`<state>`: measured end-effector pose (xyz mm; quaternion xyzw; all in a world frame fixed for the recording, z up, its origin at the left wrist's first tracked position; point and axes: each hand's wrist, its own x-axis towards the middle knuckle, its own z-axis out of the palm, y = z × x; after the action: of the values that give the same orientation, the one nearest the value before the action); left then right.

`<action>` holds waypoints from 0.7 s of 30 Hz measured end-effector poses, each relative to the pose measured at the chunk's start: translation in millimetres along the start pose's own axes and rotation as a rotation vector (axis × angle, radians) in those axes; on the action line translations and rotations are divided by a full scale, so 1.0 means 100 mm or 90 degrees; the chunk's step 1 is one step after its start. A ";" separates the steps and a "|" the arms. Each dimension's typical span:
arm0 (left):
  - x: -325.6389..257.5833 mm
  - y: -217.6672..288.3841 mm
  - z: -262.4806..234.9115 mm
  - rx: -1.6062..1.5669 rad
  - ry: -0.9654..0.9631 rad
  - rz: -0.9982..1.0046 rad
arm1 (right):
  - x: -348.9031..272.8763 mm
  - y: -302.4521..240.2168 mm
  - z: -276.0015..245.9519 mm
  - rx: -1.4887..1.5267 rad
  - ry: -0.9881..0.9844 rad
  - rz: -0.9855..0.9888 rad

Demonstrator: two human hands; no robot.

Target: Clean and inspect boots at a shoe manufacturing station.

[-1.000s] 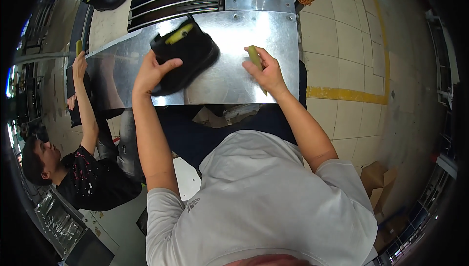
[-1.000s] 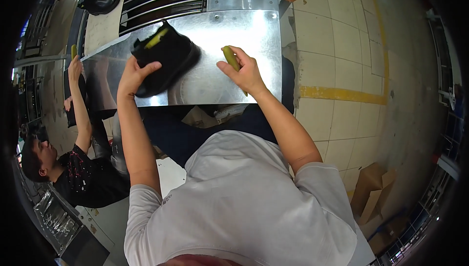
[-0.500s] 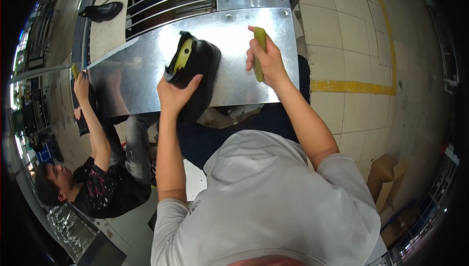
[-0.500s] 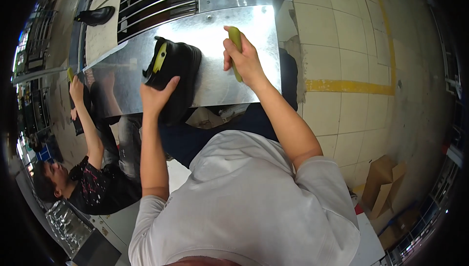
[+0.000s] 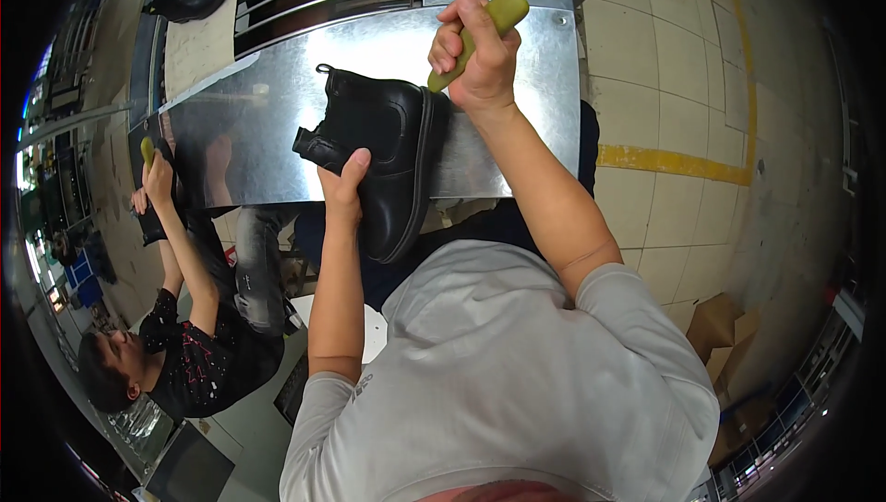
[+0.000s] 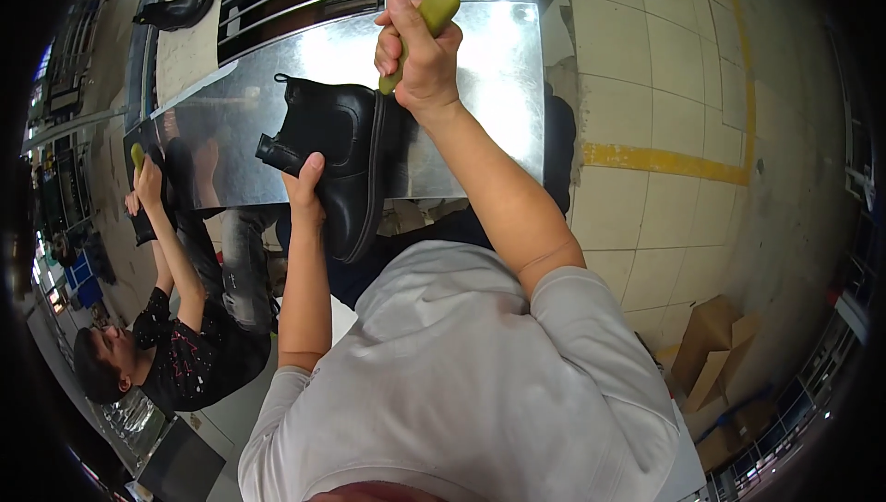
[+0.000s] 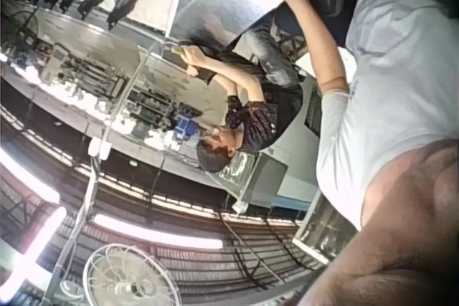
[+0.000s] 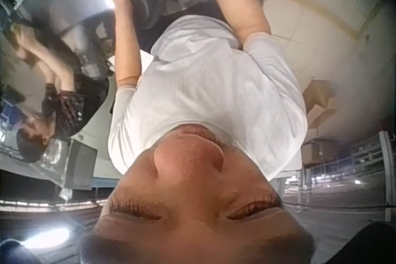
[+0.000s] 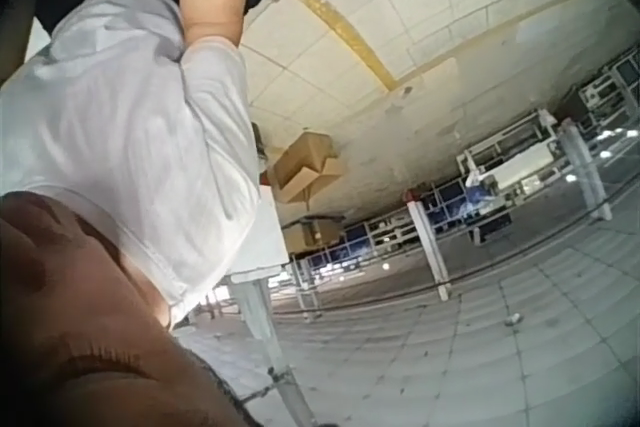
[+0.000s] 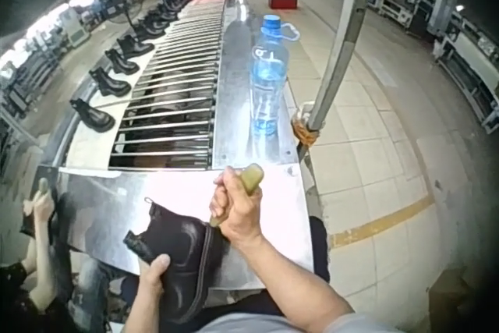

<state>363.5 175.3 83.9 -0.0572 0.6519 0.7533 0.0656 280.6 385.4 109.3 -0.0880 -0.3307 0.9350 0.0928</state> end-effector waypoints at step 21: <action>-0.41 -0.06 0.35 -0.083 0.138 -0.036 | -0.31 0.07 0.04 -0.128 0.005 -0.019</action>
<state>404.9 209.8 89.8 -0.1605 0.6033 0.7811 0.0120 309.4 370.8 111.1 -0.0955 -0.4241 0.8951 0.0986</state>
